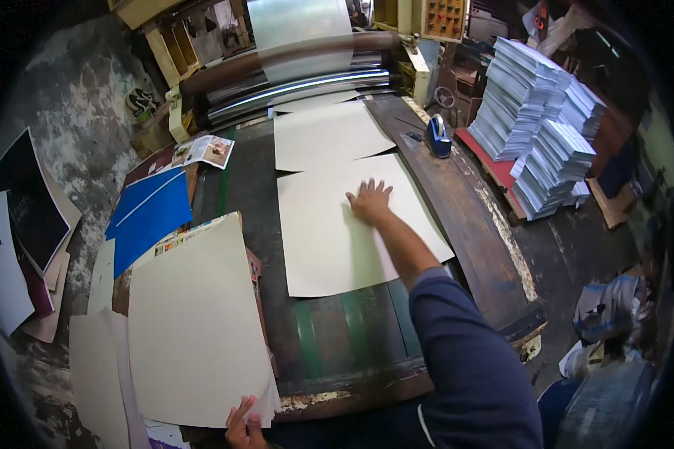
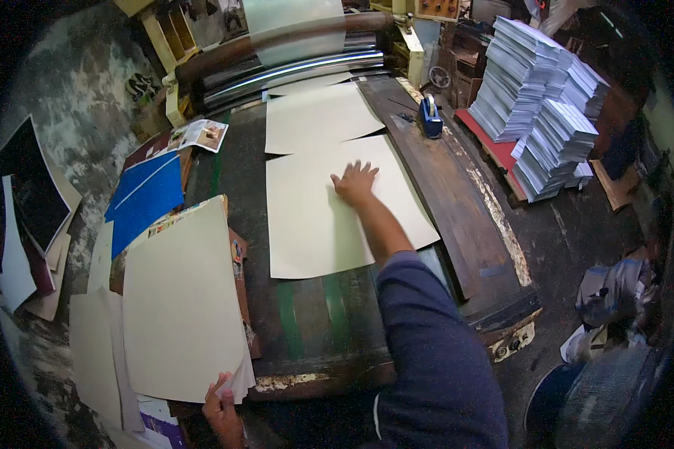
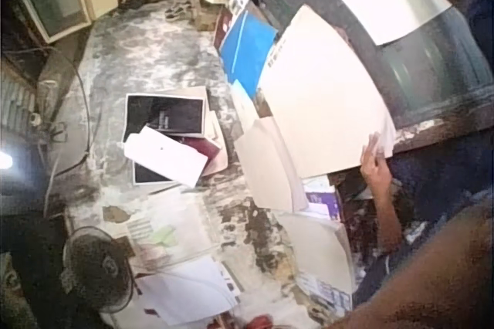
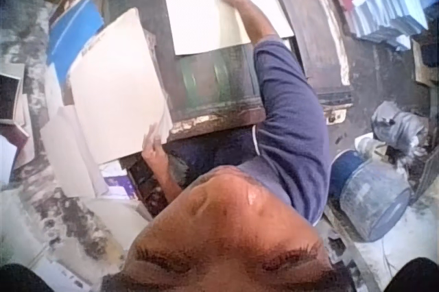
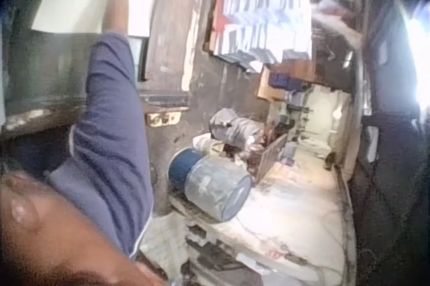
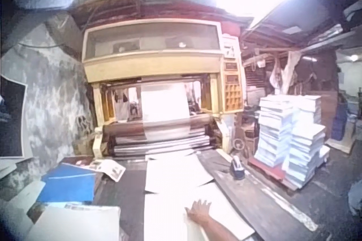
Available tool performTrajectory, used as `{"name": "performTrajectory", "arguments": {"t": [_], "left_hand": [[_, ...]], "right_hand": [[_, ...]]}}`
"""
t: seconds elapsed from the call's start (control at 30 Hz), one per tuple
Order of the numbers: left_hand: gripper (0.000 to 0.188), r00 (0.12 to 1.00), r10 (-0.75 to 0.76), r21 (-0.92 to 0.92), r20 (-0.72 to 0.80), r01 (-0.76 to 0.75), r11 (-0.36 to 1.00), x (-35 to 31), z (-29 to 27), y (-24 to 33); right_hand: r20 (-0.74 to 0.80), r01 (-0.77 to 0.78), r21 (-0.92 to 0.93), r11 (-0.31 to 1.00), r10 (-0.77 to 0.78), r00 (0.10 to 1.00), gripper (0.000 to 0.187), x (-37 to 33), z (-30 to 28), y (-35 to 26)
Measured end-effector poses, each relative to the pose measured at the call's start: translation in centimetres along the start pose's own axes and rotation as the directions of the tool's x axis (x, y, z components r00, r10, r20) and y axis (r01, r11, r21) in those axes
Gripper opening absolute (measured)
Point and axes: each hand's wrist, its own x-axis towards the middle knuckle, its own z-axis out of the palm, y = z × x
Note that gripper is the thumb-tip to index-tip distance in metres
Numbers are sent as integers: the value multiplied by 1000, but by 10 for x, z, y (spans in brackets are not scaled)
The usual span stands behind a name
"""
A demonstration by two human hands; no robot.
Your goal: The person applies lamination to cardstock sheets by hand, smoothing the surface and ensuring alignment on a large worktable in front of a laminating machine.
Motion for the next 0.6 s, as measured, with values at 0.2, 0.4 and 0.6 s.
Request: {"name": "performTrajectory", "arguments": {"t": [0.2, 0.4, 0.6], "left_hand": [[32, 786, -543, -801, -296, 105, 589, 5, -8, -16], [19, 972, 193, -140, -133, -211, 967, 4, -16, 24], [35, 792, 492, 37, 361, -540, 841, -3, -17, 33]], "right_hand": [[99, -260, 24, 965, 257, 961, 74, -1, -14, 50], [273, -280, 959, 50, -439, 856, 74, -148, -40, 27], [390, -586, 808, -54, -697, 602, 56, -349, -109, 8]]}}
